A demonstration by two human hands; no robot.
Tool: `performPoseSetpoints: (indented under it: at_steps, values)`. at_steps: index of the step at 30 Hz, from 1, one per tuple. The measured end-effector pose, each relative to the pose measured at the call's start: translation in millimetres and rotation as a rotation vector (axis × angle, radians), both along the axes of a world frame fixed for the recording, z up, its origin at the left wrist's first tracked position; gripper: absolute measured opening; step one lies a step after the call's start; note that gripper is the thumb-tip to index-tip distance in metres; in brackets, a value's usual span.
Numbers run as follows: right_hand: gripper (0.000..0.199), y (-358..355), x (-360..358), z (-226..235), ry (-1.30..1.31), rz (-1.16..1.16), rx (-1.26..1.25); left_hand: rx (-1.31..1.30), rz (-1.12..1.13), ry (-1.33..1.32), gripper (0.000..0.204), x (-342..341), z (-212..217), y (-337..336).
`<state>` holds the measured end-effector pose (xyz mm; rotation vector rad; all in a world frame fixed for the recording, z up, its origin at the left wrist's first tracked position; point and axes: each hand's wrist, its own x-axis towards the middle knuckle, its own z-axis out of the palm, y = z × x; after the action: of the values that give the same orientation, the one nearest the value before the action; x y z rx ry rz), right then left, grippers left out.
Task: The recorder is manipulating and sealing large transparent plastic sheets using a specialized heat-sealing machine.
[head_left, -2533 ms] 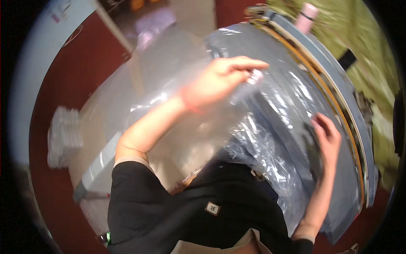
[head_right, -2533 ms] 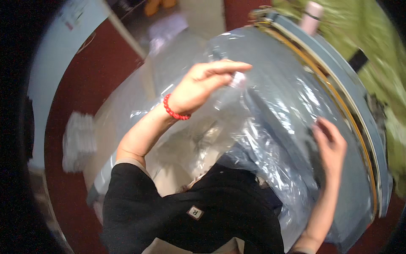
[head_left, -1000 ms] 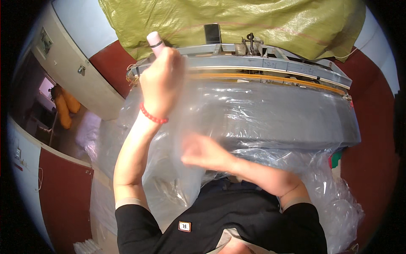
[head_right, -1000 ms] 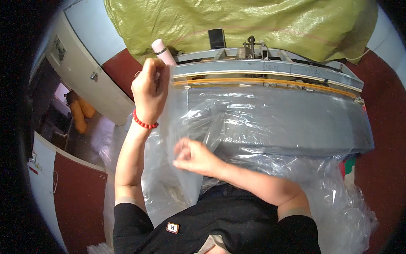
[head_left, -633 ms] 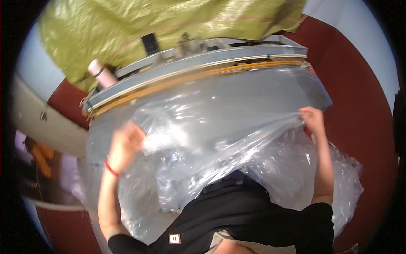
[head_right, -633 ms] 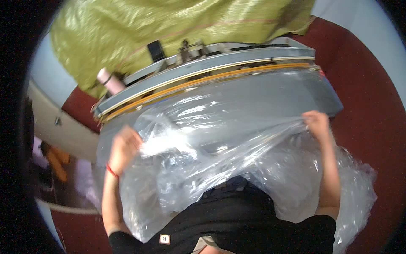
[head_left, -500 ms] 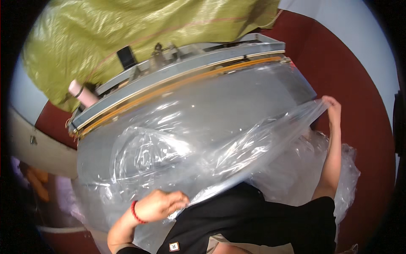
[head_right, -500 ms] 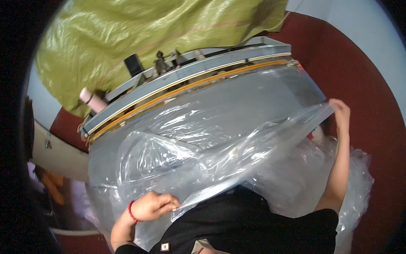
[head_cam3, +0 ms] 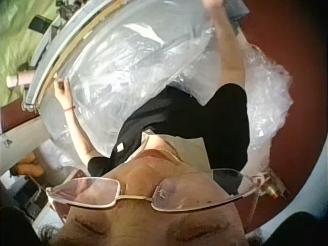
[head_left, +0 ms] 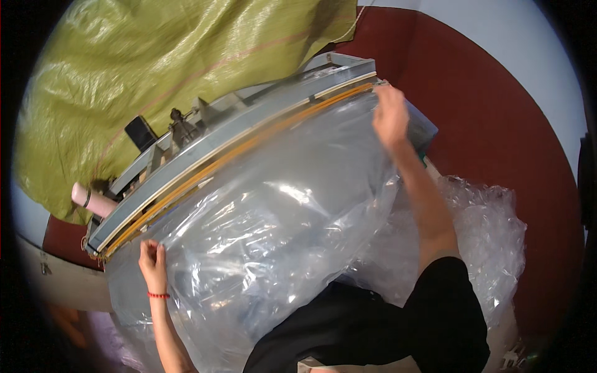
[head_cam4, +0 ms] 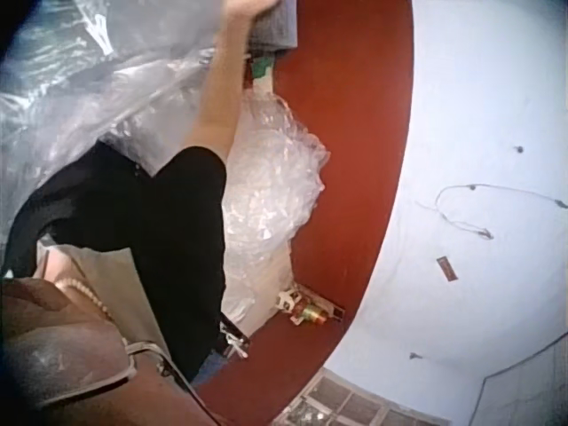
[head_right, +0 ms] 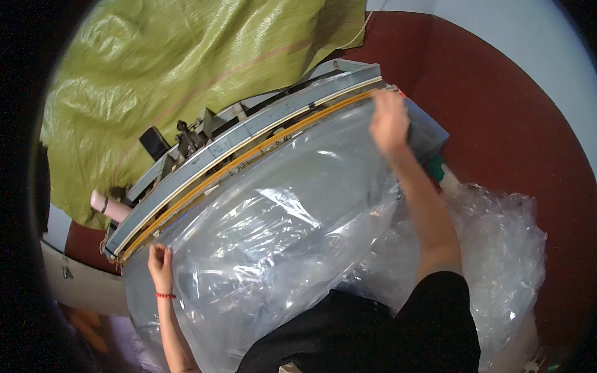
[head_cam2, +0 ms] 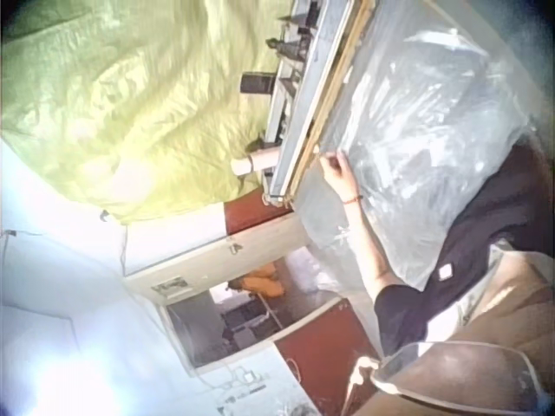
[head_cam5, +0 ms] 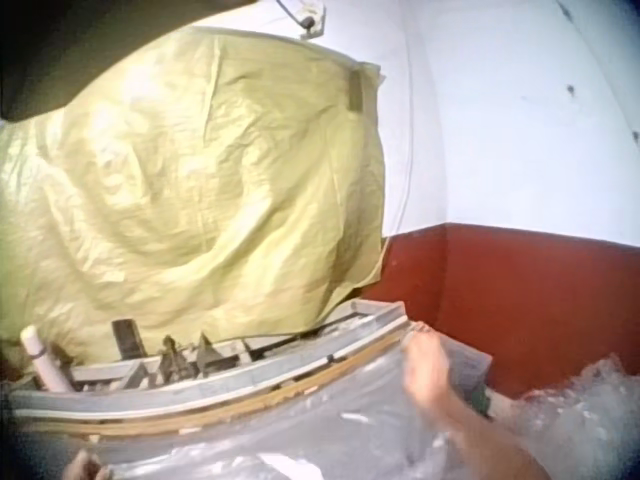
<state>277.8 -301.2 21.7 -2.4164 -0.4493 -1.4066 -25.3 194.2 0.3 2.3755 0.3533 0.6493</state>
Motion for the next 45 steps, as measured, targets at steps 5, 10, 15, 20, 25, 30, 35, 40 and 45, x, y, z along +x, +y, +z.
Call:
performPoseSetpoints:
  at_steps: [5,10,15,20,25,30,35,40,45]
  values:
    - [0.030,17.2,-15.9,-73.0,0.371,0.310,-0.318,-0.156,0.059,-0.025,0.011,-28.7,-37.0,34.6]
    - [0.034,0.1,1.4,-78.4,0.464,0.350,-0.107,-0.281,0.038,0.008,0.011,-39.7,-63.5,52.9]
    - [0.031,-1.8,54.3,-81.3,0.486,0.185,0.159,-0.338,0.039,-0.016,0.009,-29.8,-59.6,41.2]
    - [0.035,8.7,86.2,-84.7,0.530,-0.130,0.286,-0.282,0.050,-0.046,0.009,-29.6,-61.5,40.7]
    - [0.036,17.2,98.1,-87.1,0.521,-0.267,0.286,-0.266,0.056,-0.065,0.010,-30.7,-62.4,36.3]
    - [0.029,22.1,106.2,-81.6,0.735,-0.343,0.324,-0.359,0.035,0.026,0.017,-33.5,-41.9,23.5]
    - [0.018,23.5,115.9,-76.2,0.868,-0.396,0.374,-0.657,-0.091,0.337,0.025,-72.7,10.5,26.7]
    - [0.021,40.2,118.2,-94.5,0.626,-0.442,0.188,-0.662,0.053,0.721,0.014,-169.7,27.0,76.7]
    - [0.030,25.7,96.6,-80.9,0.568,-0.397,0.072,-0.312,0.396,0.788,0.008,-243.5,77.8,151.1]
